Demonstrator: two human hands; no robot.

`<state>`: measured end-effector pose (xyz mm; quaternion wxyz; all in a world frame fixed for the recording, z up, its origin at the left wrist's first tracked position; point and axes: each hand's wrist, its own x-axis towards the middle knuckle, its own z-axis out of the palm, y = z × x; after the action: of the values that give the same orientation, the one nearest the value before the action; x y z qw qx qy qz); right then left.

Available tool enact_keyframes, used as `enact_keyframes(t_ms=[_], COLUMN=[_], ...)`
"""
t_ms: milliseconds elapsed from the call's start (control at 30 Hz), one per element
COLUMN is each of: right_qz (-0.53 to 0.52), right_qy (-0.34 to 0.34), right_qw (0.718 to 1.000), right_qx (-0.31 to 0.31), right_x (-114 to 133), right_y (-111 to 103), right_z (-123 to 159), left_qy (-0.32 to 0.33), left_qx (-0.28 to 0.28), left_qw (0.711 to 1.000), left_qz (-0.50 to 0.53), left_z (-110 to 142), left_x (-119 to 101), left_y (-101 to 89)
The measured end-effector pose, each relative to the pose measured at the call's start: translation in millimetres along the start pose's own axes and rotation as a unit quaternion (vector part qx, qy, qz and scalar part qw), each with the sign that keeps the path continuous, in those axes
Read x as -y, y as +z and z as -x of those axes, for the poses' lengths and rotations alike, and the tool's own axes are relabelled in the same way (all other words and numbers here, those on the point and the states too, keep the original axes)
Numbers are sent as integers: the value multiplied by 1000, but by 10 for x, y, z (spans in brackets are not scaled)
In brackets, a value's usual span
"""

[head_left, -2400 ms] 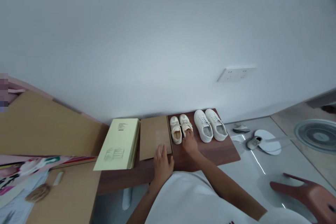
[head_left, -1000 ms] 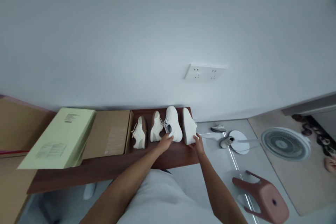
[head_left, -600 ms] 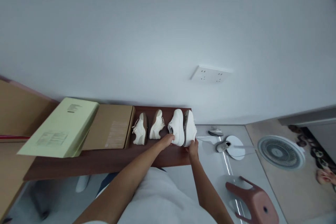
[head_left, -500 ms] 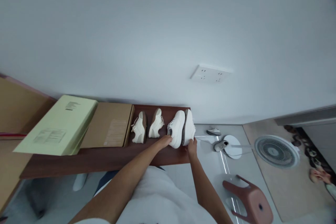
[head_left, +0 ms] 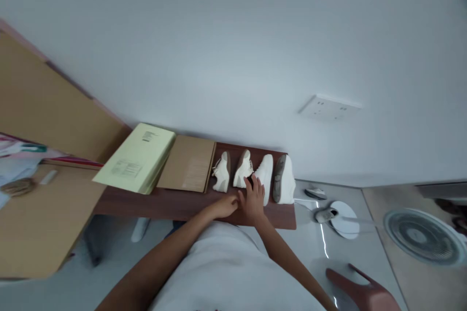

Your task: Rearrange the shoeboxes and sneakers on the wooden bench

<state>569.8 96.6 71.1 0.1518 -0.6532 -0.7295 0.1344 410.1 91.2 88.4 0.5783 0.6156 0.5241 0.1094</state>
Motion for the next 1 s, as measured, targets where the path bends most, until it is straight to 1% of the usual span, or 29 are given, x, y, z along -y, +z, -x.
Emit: enact_keyframes(t_ms=[33, 100, 167, 200, 267, 333, 400, 433, 467, 500, 533, 567, 600, 667, 700, 733, 767, 800, 867, 933, 1000], right_qz=[-12, -34, -49, -58, -65, -45, -8, 16, 43, 68, 89, 103, 106, 111, 122, 135, 145, 153, 155, 139, 92], right_qy=[31, 130, 213, 227, 225, 216, 222, 225, 220, 200, 166, 114, 48, -60, -81, -90, -92, -88, -82, -70, -61], right_qw=[999, 988, 967, 960, 956, 959, 959, 959, 963, 968, 976, 984, 989, 983, 979, 976, 974, 973, 973, 976, 984], right_qx=[28, 78, 130, 154, 180, 180, 178, 169, 153, 132, 110, 94, 96, 130, 141, 148, 150, 151, 153, 153, 140], right_x=[120, 289, 355, 352, 289, 211, 216, 282, 402, 578, 802, 1063, 1339, 1851, 2046, 2182, 2257, 2278, 2226, 2190, 2304], right_y=[65, 169, 232, 245, 235, 180, 111, 90, 89, 117, 178, 270, 389, 660, 787, 892, 967, 1011, 1019, 974, 962], right_z=[-76, -247, -409, -473, -556, -578, -561, -543, -516, -481, -437, -384, -328, -231, -204, -195, -204, -225, -277, -295, -252], left_qy=[-16, -45, -61, -67, -83, -102, -120, -126, -130, -134, -137, -140, -142, -139, -131, -123, -117, -116, -138, -178, -207], left_qx=[-32, -90, -143, -168, -225, -284, -334, -356, -376, -396, -418, -441, -465, -507, -516, -518, -515, -508, -489, -459, -425], left_qw=[999, 995, 986, 980, 964, 944, 925, 917, 909, 900, 892, 881, 870, 850, 846, 846, 848, 852, 861, 870, 881], left_qz=[6, 24, 63, 84, 115, 130, 133, 131, 128, 120, 109, 95, 75, 26, 0, -21, -36, -41, -29, -3, 13], left_z=[148, 471, 816, 990, 1326, 1626, 1874, 1976, 2063, 2136, 2193, 2235, 2261, 2269, 2253, 2223, 2184, 2136, 2029, 1929, 1862], left_x=[59, 203, 394, 509, 774, 1069, 1366, 1505, 1635, 1752, 1855, 1943, 2018, 2135, 2182, 2225, 2265, 2304, 2381, 2453, 2513], left_y=[-148, -441, -721, -854, -1114, -1369, -1625, -1752, -1879, -2004, -2128, -2249, -2368, -2595, -2700, -2798, -2887, -2967, -3089, -3155, -3159])
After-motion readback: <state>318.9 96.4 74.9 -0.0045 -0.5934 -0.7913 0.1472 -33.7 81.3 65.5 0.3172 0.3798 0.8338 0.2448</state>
